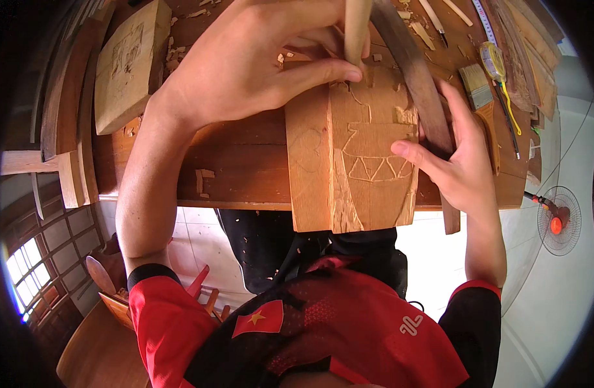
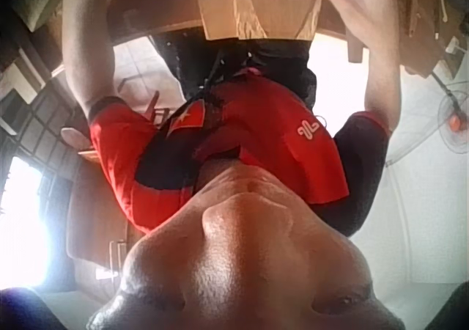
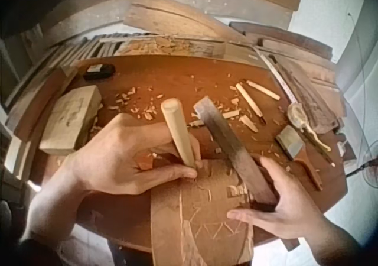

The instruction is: Carving a decorative design into a wooden block using a chisel and mallet.

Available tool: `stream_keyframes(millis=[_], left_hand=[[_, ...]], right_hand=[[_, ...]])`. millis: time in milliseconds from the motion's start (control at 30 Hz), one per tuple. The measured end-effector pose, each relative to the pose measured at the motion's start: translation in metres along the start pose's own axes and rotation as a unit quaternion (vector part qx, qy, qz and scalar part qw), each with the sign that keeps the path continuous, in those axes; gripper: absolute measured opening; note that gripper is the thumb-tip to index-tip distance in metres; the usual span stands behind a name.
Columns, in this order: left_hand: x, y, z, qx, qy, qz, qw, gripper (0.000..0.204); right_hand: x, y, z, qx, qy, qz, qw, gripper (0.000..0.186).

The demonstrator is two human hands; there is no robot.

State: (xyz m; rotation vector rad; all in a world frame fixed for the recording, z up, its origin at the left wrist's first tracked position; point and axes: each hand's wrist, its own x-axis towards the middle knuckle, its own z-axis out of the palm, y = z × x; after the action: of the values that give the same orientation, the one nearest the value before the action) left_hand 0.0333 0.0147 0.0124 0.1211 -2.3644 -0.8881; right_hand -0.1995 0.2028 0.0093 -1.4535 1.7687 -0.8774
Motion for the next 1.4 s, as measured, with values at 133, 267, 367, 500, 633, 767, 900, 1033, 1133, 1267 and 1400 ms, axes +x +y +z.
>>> stream_keyframes(millis=[133,267,367,500,633,767,900,1033,1133,1267,1400], left_hand=[[0.003,0.007,0.001,0.019,-0.008,-0.029,0.999,0.020],[0.003,0.021,-0.002,0.074,-0.063,-0.103,0.990,0.021],[-0.005,0.010,0.002,-0.008,-0.032,-0.114,0.993,0.021],[0.005,0.017,-0.001,0.046,-0.053,-0.057,0.996,0.020],[-0.001,0.028,0.003,0.090,-0.049,-0.094,0.990,0.019],[-0.001,0.030,0.010,0.109,-0.017,-0.085,0.990,0.022],[-0.007,0.030,0.010,0.155,-0.025,-0.088,0.984,0.020],[-0.002,0.033,0.008,0.176,-0.040,-0.051,0.982,0.017],[-0.004,0.033,0.011,0.207,-0.053,-0.007,0.977,0.016],[-0.005,0.031,0.011,0.207,-0.050,0.043,0.976,0.018],[-0.003,0.017,0.017,-0.001,-0.007,-0.116,0.993,0.019]], right_hand=[[-0.001,0.000,0.000,0.012,0.004,0.008,1.000,0.086],[-0.001,-0.001,-0.002,0.010,0.003,0.011,1.000,0.087],[0.001,-0.013,-0.015,-0.037,-0.006,0.037,0.999,0.068],[-0.010,-0.065,-0.059,-0.017,0.150,-0.036,0.988,0.051],[-0.022,-0.092,-0.067,-0.056,0.165,-0.145,0.974,0.045],[-0.036,-0.103,-0.069,-0.129,0.168,-0.183,0.960,0.047],[-0.022,-0.089,-0.063,-0.433,0.024,-0.268,0.860,0.046],[-0.030,-0.103,-0.056,-0.386,0.003,-0.230,0.894,0.048],[-0.026,-0.085,-0.056,-0.338,-0.017,-0.265,0.903,0.047],[-0.032,-0.069,-0.045,-0.137,0.029,-0.072,0.988,0.046],[-0.026,-0.039,-0.022,0.039,0.030,0.040,0.998,0.049]])
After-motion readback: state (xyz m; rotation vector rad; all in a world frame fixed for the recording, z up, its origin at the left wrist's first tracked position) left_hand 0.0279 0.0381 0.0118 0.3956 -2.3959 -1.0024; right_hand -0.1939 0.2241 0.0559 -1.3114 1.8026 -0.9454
